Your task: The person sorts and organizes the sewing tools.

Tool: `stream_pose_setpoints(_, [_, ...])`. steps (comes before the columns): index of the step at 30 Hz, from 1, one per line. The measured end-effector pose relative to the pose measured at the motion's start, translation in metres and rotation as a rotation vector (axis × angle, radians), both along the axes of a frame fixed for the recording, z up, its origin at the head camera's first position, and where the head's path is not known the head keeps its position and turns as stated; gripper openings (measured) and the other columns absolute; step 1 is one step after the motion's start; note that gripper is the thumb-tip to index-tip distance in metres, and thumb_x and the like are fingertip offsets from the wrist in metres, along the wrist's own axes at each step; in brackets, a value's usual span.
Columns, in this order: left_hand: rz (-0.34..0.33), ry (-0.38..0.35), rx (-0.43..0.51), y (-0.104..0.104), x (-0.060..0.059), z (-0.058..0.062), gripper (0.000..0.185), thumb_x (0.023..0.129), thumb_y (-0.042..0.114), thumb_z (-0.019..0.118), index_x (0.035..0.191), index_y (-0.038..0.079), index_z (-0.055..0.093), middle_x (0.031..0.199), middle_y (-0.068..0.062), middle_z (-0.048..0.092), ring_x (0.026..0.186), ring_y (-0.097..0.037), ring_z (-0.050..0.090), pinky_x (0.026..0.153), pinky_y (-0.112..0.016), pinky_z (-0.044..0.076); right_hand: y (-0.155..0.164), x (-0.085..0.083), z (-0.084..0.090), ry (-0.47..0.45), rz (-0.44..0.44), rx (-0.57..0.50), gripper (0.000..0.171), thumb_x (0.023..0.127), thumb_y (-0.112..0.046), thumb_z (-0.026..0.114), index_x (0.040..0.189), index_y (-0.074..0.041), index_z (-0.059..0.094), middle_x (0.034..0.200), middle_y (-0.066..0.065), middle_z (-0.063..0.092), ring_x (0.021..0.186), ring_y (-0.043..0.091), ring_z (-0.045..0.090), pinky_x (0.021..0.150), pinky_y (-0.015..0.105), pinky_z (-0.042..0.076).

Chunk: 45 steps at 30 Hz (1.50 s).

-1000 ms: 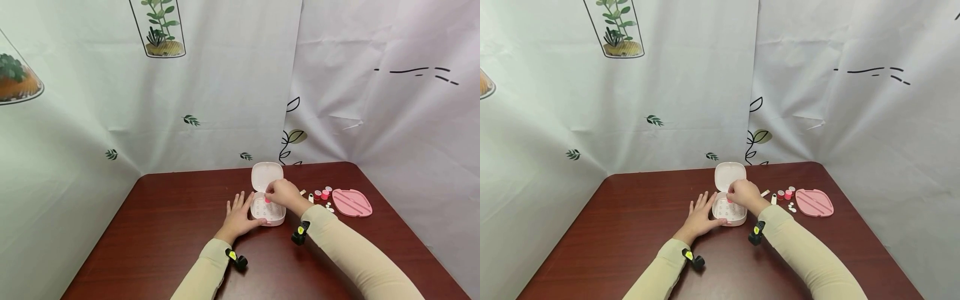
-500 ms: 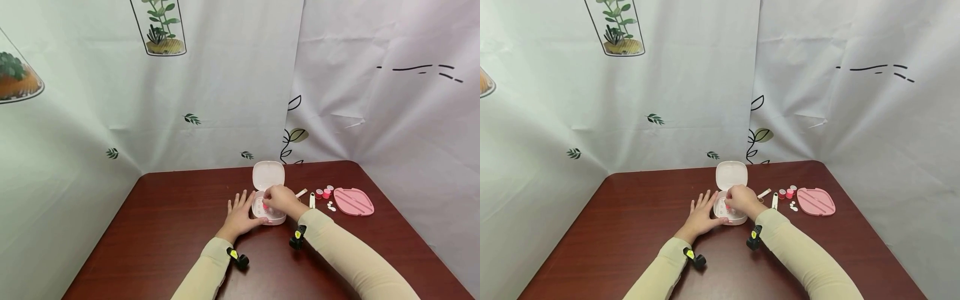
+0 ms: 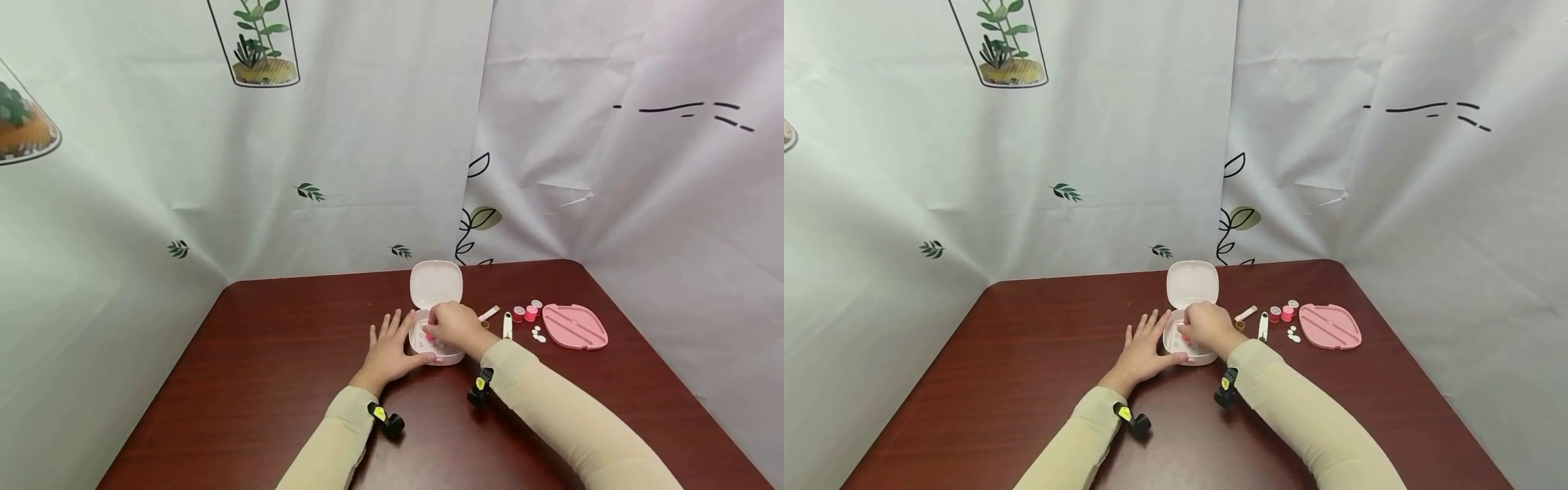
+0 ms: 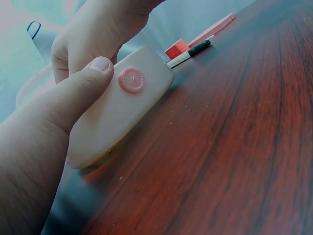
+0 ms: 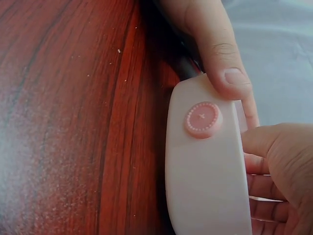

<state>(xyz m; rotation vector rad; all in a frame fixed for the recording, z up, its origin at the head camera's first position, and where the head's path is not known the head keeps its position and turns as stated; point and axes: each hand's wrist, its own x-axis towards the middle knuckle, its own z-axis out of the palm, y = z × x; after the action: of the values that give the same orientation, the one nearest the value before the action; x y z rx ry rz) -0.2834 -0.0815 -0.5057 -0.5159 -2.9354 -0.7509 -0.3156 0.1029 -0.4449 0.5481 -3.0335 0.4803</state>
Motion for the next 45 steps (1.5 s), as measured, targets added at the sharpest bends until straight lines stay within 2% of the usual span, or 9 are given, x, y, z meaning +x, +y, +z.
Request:
stream_pose_setpoints(6, [-0.001,0.008,0.000,0.001,0.000,0.001,0.106,0.079,0.079,0.062,0.162,0.024,0.025,0.165,-0.016,0.024,0.153,-0.040,0.016,0.117,-0.068,0.007,0.003,-0.002,0.003,0.018,-0.003,-0.006,0.024,0.089,-0.040,0.077,0.085,-0.016,0.073,0.070,-0.005,0.063,0.064,0.016,0.056,0.059,0.032,0.047])
stream_pose_setpoints(10, [-0.004,0.010,0.006,0.000,0.001,0.002,0.107,0.078,0.077,0.064,0.162,0.022,0.026,0.165,-0.017,0.025,0.153,-0.041,0.017,0.116,-0.069,0.008,0.014,-0.004,0.017,0.084,0.014,-0.020,0.029,0.090,-0.042,0.075,0.095,-0.014,0.076,0.083,-0.002,0.072,0.074,0.018,0.063,0.069,0.038,0.054])
stream_pose_setpoints(16, [0.004,0.002,-0.005,0.001,0.000,0.002,0.108,0.078,0.079,0.063,0.162,0.024,0.026,0.166,-0.014,0.025,0.153,-0.040,0.017,0.117,-0.068,0.006,0.049,-0.017,0.043,0.150,0.037,-0.068,0.026,0.093,-0.037,0.072,0.100,-0.013,0.076,0.090,0.000,0.074,0.081,0.019,0.067,0.077,0.043,0.055])
stream_pose_setpoints(21, [0.010,0.010,-0.001,0.001,-0.002,0.000,0.108,0.077,0.078,0.064,0.162,0.023,0.027,0.165,-0.014,0.026,0.152,-0.040,0.018,0.117,-0.068,0.007,0.087,-0.030,0.050,0.167,0.056,-0.076,0.023,0.093,-0.031,0.070,0.103,-0.011,0.077,0.097,0.004,0.075,0.088,0.023,0.068,0.084,0.047,0.053])
stream_pose_setpoints(27, [0.007,0.016,-0.002,0.001,-0.003,-0.002,0.108,0.077,0.078,0.065,0.162,0.023,0.027,0.165,-0.014,0.027,0.152,-0.040,0.018,0.117,-0.068,0.007,0.135,-0.035,0.042,0.121,0.038,-0.040,0.025,0.093,-0.024,0.069,0.109,-0.005,0.075,0.106,0.012,0.074,0.090,0.027,0.066,0.090,0.051,0.051])
stream_pose_setpoints(32, [0.008,0.026,0.008,0.001,-0.003,-0.003,0.109,0.076,0.077,0.066,0.162,0.023,0.028,0.164,-0.014,0.028,0.152,-0.040,0.019,0.117,-0.068,0.008,0.166,-0.031,0.030,0.036,-0.002,-0.053,0.030,0.094,-0.023,0.068,0.114,-0.002,0.073,0.106,0.015,0.073,0.091,0.028,0.064,0.091,0.055,0.050])
stream_pose_setpoints(38, [0.009,0.022,-0.003,0.001,-0.002,-0.002,0.108,0.076,0.079,0.065,0.162,0.025,0.027,0.164,-0.013,0.028,0.152,-0.040,0.019,0.117,-0.068,0.007,0.186,-0.026,0.018,-0.047,-0.021,-0.065,0.034,0.092,-0.024,0.070,0.117,0.000,0.072,0.103,0.013,0.073,0.083,0.023,0.062,0.088,0.053,0.050])
stream_pose_setpoints(45, [0.015,0.013,-0.003,0.001,-0.002,-0.003,0.108,0.076,0.079,0.064,0.162,0.027,0.026,0.164,-0.014,0.028,0.152,-0.040,0.018,0.117,-0.067,0.007,0.195,-0.026,0.006,-0.085,0.039,-0.062,0.031,0.091,-0.019,0.072,0.115,0.000,0.072,0.103,0.013,0.073,0.091,0.026,0.067,0.083,0.050,0.053])
